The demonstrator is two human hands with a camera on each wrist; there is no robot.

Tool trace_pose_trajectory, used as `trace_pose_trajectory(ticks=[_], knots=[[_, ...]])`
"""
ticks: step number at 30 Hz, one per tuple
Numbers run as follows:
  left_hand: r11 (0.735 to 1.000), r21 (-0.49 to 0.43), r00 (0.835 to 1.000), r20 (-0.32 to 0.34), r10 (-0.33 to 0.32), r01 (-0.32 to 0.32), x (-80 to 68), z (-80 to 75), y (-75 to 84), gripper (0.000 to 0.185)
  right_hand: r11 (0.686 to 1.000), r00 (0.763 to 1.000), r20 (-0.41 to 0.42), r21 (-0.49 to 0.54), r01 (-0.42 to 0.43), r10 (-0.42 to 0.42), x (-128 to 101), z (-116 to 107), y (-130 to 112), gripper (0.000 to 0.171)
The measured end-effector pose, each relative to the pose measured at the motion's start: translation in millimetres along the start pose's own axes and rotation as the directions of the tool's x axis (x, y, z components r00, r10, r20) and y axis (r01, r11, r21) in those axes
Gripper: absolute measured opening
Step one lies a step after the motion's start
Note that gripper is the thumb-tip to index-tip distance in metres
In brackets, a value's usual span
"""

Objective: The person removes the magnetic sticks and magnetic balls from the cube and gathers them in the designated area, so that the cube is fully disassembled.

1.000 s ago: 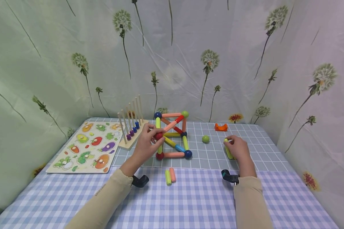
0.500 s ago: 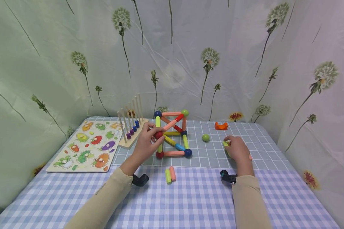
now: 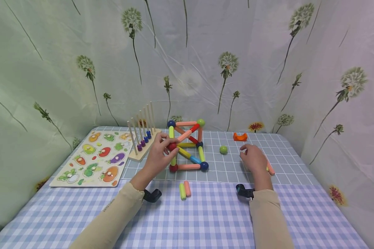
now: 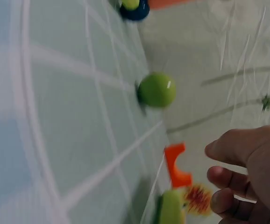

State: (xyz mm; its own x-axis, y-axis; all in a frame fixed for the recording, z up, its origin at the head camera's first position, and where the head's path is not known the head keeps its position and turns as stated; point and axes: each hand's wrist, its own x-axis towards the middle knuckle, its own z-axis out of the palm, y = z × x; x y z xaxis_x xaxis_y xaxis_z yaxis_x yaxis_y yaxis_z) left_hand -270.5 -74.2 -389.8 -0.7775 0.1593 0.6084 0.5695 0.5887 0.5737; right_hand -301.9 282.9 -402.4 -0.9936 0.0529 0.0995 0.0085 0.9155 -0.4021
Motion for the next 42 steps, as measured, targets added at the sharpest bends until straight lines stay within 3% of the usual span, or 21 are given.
trace_pose_trajectory(ticks=[5,10,15,18,23,28,32,36,42], knots=[[1.0,0.005,1.0,-0.003,-0.001,0.001,-0.4,-0.7,-0.1,0.026,0.998,0.998,-0.058,0.052,0.031,-0.028,-2.4,-1.4,-30.3,0.032],[1.0,-0.012,1.0,-0.003,0.001,-0.001,-0.7,-1.1,-0.1,0.026,0.98,0.99,-0.107,0.165,0.11,-0.093,-8.4,1.9,-63.9,0.026],[1.0,-0.016,1.0,-0.007,0.012,-0.012,-0.4,-1.0,0.0,0.025,0.94,0.989,-0.084,0.311,0.142,-0.122,-12.5,13.1,-94.1,0.023],[1.0,-0.003,1.0,-0.005,0.016,-0.017,0.1,-0.7,-0.3,0.025,0.893,0.993,-0.025,0.436,0.113,-0.114,-13.9,21.9,-108.5,0.025],[1.0,0.004,1.0,0.011,0.015,-0.015,1.1,-0.8,-1.0,0.025,0.745,0.992,0.101,0.667,-0.016,-0.07,-15.8,34.4,-131.6,0.031],[1.0,-0.005,1.0,0.001,0.013,-0.013,1.4,-2.6,-0.8,0.026,0.555,0.973,0.223,0.818,-0.149,-0.067,-9.6,43.5,-153.6,0.046],[1.0,-0.004,1.0,0.008,0.013,-0.013,1.7,-2.3,-0.9,0.026,0.413,0.957,0.278,0.883,-0.222,-0.081,-1.9,48.4,-166.5,0.049],[1.0,0.003,1.0,0.011,-0.001,0.001,1.1,-2.0,-0.6,0.027,0.301,0.952,0.288,0.921,-0.246,-0.104,3.7,50.4,-175.7,0.041],[1.0,0.008,1.0,0.003,0.016,-0.016,0.6,-1.4,-0.9,0.026,0.033,0.925,0.359,0.933,-0.358,-0.124,7.5,49.4,-179.1,0.032]])
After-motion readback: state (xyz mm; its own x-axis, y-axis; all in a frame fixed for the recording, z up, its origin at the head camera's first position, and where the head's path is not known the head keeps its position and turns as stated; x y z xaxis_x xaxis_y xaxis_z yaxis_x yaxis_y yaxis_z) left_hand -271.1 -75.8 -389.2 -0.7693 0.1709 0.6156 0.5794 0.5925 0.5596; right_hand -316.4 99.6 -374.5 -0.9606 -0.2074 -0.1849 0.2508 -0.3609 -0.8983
